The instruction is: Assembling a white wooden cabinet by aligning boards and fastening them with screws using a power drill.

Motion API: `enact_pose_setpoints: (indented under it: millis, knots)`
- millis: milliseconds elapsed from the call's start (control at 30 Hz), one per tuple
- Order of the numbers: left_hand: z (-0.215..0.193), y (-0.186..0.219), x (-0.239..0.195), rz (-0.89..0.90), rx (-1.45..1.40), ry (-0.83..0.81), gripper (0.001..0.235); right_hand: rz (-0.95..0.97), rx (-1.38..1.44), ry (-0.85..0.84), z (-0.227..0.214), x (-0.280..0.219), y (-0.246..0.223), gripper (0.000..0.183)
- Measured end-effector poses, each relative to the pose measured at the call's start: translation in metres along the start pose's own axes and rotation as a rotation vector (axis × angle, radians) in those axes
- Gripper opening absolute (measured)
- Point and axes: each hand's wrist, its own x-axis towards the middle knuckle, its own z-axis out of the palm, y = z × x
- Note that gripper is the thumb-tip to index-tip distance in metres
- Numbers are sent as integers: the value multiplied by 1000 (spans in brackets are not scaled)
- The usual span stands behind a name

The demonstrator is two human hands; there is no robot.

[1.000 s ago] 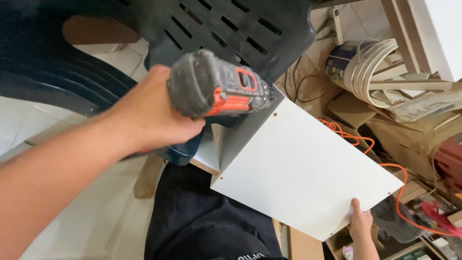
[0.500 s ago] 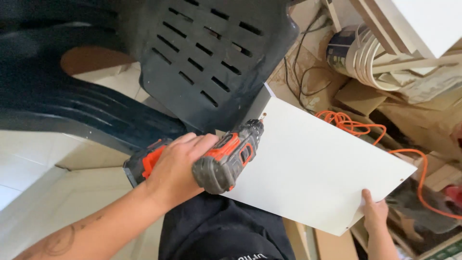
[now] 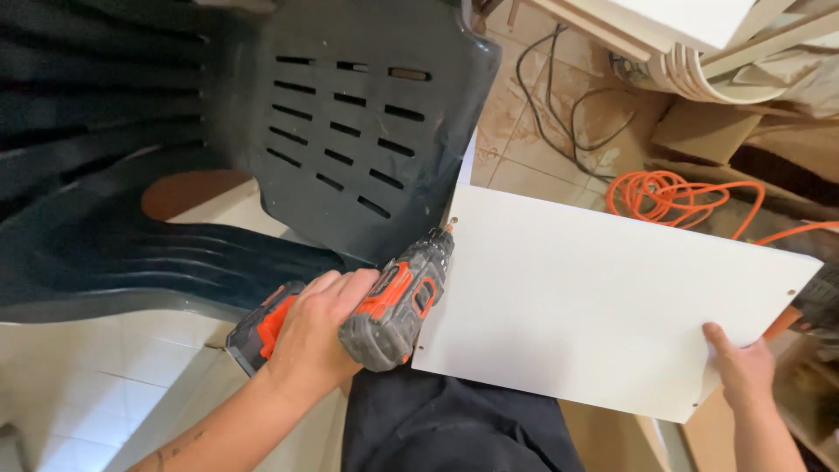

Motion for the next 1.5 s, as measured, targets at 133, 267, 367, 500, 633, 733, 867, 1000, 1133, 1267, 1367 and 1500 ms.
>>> enact_pose_setpoints:
  millis: [133, 267, 367, 500, 633, 733, 867, 1000, 1133, 1267, 1367, 1500]
  knots:
    - [-15, 23, 11, -14, 63, -122, 32, -21, -11, 2, -1, -3, -8, 66]
    - [-23, 39, 28, -150, 133, -350, 48, 25, -65, -26, -8, -16, -34, 76]
    - [-23, 48, 37, -220, 229, -464, 28, 36, 5, -27, -9, -20, -41, 75]
    - [-17, 57, 44, -256, 336, -493, 28, 34, 24, -45, -21, -46, -99, 72]
    - [-16, 62, 46, -273, 396, -507, 26, -56, 235, -73, -23, -56, -125, 72]
    - [-17, 66, 48, -284, 412, -516, 23, -44, 199, -69, -24, -56, -126, 64]
    - [-17, 69, 47, -282, 387, -520, 24, -58, 189, -52, -24, -55, -120, 66]
    - [-13, 70, 46, -234, 420, -470, 26, -99, 216, -62, -31, -60, -126, 63]
    - [-10, 68, 49, -234, 430, -454, 26, -83, 191, -56, -34, -61, -126, 69]
    - [-8, 68, 48, -232, 429, -422, 24, -88, 178, -46, -37, -63, -127, 76]
    - [-7, 67, 48, -234, 427, -419, 25, -111, 205, -57, -36, -62, -119, 64]
    - [-11, 71, 50, -287, 429, -452, 24, -58, 201, -53, -36, -63, -110, 61]
